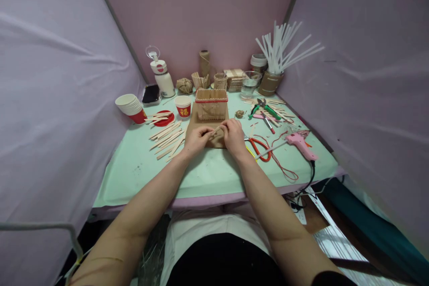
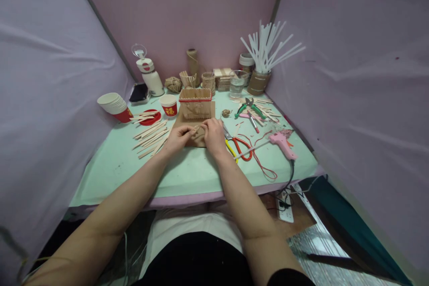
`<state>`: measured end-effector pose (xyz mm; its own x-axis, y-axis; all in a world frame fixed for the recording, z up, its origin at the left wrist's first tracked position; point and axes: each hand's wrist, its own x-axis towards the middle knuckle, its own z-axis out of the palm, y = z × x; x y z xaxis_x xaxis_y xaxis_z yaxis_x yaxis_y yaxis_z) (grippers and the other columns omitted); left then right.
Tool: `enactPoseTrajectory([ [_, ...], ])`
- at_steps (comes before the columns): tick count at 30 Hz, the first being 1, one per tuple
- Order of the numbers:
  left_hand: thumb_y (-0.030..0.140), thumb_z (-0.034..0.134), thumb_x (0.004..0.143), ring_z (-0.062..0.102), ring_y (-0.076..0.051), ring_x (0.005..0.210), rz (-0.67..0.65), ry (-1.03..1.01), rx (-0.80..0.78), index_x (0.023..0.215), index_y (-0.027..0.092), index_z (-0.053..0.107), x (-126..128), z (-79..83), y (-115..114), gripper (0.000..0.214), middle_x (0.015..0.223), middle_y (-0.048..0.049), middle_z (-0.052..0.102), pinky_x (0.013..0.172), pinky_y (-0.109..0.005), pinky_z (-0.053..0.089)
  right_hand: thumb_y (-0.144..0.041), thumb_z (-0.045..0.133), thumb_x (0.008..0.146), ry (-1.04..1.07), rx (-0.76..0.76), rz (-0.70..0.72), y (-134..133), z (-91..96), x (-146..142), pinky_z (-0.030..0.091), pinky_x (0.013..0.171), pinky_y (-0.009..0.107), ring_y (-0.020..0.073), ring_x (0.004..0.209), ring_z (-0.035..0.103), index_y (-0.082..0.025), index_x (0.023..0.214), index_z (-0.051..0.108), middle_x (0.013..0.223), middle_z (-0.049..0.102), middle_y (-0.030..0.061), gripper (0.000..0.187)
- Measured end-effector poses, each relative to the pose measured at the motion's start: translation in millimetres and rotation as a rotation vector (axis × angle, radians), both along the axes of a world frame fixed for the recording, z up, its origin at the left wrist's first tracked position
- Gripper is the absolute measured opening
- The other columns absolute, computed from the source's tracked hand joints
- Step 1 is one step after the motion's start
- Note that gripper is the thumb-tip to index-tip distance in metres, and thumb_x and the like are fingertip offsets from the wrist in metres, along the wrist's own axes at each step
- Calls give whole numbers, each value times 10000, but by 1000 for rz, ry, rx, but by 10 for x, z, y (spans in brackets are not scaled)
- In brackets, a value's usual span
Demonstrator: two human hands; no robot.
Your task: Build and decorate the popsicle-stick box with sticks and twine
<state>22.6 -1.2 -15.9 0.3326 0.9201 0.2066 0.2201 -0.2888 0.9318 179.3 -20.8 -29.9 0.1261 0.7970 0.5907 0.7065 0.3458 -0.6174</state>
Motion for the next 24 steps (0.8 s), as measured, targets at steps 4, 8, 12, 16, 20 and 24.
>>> enactPoseTrajectory([
  [4, 310, 607, 741, 576, -153, 692, -85, 42, -24, 769, 155, 689, 14, 47, -54, 178, 739, -30, 676, 661, -261, 445, -196, 420, 897, 20, -108, -289, 22, -38, 49, 365, 831, 371, 245, 874, 480, -178, 826, 594, 881, 608, 106, 189],
  [8, 328, 614, 739, 565, -143, 686, -149, 48, -40, 781, 151, 686, -1, 102, -95, 196, 738, -28, 670, 651, -249, 434, -215, 410, 909, 21, -240, -417, 1, 6, 83, 345, 809, 378, 255, 913, 494, -184, 891, 608, 944, 616, 110, 201],
  [12, 357, 626, 746, 589, -156, 746, -214, 11, -28, 764, 153, 689, -14, 164, -118, 214, 778, -40, 687, 706, -257, 448, -216, 400, 915, -17, -326, -476, -25, 48, 71, 342, 816, 399, 268, 961, 495, -189, 922, 612, 980, 613, 113, 214],
  [16, 360, 644, 735, 602, -162, 757, -74, -25, -27, 766, 150, 693, -8, 134, -70, 218, 765, -39, 693, 751, -273, 457, -125, 433, 849, -87, -260, -404, -73, 83, 4, 357, 853, 421, 289, 1070, 455, -193, 1061, 595, 1126, 551, 134, 276],
  [20, 349, 624, 748, 606, -161, 754, 103, -49, 5, 787, 149, 695, -8, 65, -6, 216, 774, -35, 698, 752, -281, 469, -83, 481, 794, -127, 4, -49, -131, 131, -60, 369, 933, 385, 245, 1116, 438, -210, 1197, 551, 1220, 495, 110, 428],
  [24, 329, 616, 752, 614, -167, 769, 116, -43, 55, 811, 152, 705, -11, 39, 3, 207, 796, -38, 710, 759, -284, 474, -173, 524, 838, -97, 107, 166, -124, 133, -70, 387, 935, 377, 231, 1043, 475, -229, 1015, 646, 1090, 562, 90, 222],
])
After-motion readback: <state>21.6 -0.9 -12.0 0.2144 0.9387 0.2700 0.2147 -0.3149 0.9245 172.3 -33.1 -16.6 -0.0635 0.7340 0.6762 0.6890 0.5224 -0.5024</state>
